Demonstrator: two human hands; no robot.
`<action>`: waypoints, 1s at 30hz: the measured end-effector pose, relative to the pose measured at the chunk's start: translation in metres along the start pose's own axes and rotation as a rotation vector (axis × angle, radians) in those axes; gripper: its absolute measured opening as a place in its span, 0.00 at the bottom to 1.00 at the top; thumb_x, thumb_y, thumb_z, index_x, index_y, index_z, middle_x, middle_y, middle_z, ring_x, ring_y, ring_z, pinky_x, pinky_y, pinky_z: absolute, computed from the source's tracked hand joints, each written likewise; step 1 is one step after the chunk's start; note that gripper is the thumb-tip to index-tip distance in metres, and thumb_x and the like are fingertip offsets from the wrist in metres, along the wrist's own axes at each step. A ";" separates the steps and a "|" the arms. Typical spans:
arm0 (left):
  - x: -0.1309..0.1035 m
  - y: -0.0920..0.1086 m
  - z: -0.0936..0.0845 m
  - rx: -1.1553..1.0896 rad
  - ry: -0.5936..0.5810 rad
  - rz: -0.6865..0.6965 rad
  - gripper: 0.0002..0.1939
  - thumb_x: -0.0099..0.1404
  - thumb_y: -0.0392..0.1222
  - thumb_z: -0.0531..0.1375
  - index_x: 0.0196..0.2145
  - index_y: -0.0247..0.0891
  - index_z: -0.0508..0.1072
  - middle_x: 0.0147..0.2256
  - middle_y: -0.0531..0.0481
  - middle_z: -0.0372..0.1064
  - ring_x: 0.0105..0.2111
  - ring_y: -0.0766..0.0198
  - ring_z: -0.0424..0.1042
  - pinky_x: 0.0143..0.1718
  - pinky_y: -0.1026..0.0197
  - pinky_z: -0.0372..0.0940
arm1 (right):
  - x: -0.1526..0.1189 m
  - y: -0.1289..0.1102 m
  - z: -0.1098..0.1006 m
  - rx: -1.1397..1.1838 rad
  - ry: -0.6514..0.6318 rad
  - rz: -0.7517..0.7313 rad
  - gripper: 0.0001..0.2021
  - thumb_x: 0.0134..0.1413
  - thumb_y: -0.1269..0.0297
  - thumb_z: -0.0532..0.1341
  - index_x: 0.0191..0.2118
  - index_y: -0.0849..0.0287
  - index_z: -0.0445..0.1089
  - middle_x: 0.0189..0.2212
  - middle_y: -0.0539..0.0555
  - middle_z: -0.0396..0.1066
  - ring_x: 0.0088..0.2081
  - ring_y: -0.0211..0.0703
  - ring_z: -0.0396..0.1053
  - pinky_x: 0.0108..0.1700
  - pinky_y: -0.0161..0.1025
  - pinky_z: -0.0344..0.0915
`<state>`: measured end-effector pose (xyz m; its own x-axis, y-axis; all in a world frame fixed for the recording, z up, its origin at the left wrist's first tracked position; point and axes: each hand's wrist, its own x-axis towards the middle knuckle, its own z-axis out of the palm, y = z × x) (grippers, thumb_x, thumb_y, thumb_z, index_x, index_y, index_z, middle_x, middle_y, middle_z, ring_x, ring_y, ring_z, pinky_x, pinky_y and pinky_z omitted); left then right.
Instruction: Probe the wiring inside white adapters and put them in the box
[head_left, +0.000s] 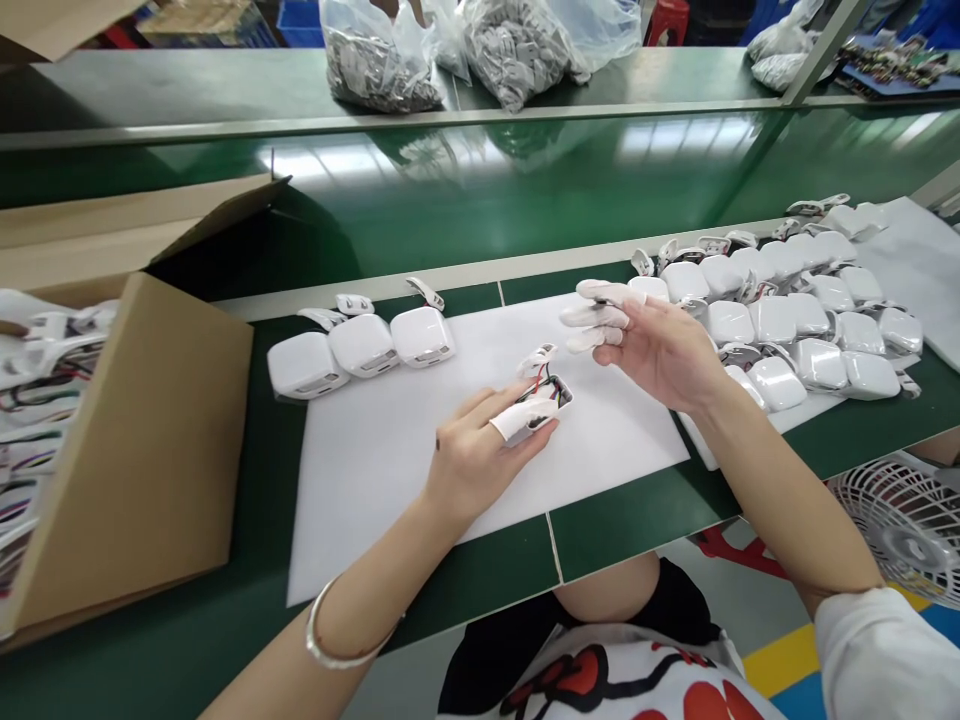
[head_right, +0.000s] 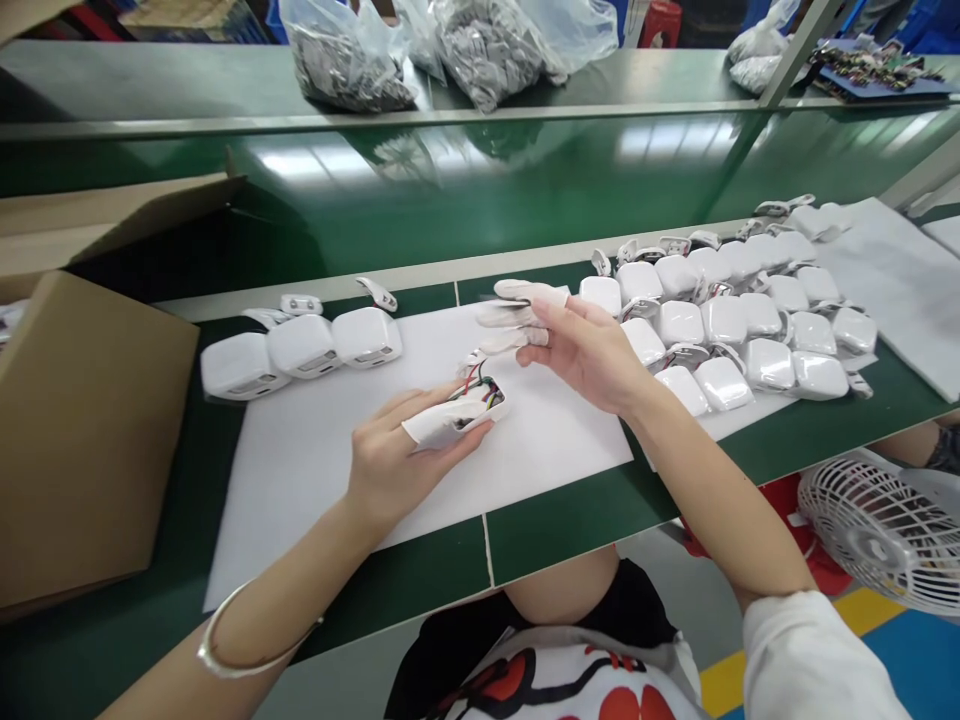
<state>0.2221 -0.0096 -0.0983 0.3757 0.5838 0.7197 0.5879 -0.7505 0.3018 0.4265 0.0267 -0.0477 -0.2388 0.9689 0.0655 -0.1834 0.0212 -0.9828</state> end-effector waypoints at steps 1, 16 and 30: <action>0.000 0.000 0.000 -0.001 0.001 -0.001 0.13 0.55 0.36 0.64 0.39 0.37 0.70 0.38 0.46 0.74 0.29 0.63 0.72 0.31 0.60 0.70 | -0.001 0.000 0.003 0.008 0.014 -0.017 0.17 0.48 0.51 0.63 0.40 0.58 0.70 0.28 0.49 0.69 0.27 0.36 0.66 0.25 0.33 0.64; 0.003 0.001 0.000 -0.057 0.028 0.014 0.12 0.54 0.33 0.65 0.37 0.37 0.70 0.37 0.44 0.74 0.31 0.63 0.72 0.33 0.61 0.69 | -0.016 0.027 0.032 -0.997 0.344 -0.859 0.08 0.59 0.69 0.56 0.28 0.61 0.63 0.17 0.47 0.61 0.18 0.31 0.56 0.20 0.30 0.53; 0.005 0.007 0.003 0.049 0.075 0.062 0.08 0.56 0.34 0.63 0.35 0.36 0.69 0.35 0.44 0.75 0.26 0.65 0.71 0.27 0.62 0.68 | -0.023 0.038 0.036 -0.974 0.259 -0.574 0.16 0.60 0.66 0.53 0.21 0.59 0.55 0.15 0.45 0.53 0.18 0.31 0.51 0.21 0.32 0.50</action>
<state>0.2298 -0.0105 -0.0942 0.3592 0.5104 0.7813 0.6004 -0.7674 0.2253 0.3905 -0.0034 -0.0807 -0.1360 0.7742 0.6181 0.6374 0.5460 -0.5437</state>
